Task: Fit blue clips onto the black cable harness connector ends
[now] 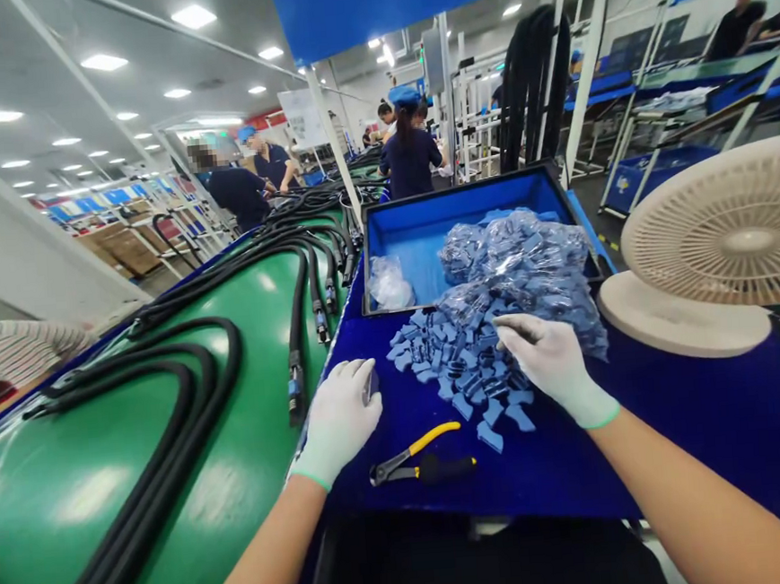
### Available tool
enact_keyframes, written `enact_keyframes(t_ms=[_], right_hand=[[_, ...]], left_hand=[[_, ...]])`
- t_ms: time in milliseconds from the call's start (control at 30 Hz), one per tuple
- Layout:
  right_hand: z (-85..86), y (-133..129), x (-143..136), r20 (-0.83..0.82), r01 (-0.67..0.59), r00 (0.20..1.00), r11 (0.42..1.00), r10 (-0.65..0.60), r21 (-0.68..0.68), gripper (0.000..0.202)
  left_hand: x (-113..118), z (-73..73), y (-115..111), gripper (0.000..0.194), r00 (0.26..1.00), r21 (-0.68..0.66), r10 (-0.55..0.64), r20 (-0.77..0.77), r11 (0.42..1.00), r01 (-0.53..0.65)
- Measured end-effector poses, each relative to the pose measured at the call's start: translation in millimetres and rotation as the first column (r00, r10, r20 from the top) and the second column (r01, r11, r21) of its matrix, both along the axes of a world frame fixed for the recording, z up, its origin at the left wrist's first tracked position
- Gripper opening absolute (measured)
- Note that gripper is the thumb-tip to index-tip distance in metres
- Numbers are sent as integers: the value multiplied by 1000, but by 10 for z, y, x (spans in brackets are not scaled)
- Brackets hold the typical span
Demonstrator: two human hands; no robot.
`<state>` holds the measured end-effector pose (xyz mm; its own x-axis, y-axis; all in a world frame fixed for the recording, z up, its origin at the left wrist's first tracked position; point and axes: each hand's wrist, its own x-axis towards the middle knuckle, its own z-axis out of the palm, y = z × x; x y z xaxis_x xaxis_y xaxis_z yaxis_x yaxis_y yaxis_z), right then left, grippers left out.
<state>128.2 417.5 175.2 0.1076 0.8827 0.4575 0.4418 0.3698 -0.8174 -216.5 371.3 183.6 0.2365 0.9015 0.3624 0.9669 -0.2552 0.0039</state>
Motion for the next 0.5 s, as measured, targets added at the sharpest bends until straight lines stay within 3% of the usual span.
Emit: enact_keyframes(t_ms=[300, 400, 500], right_hand=[[30, -8, -8, 28, -20, 999, 998, 19, 67, 25], [79, -100, -9, 143, -176, 978, 970, 153, 168, 26], [119, -348, -16, 423, -425, 849, 886, 318, 188, 47]], left_hand=[[-12, 2, 18, 52, 1000, 18, 4, 1, 1000, -4], [-36, 23, 44, 52, 1000, 13, -5, 17, 1000, 5], [-17, 77, -71, 49, 996, 65, -59, 70, 996, 54]])
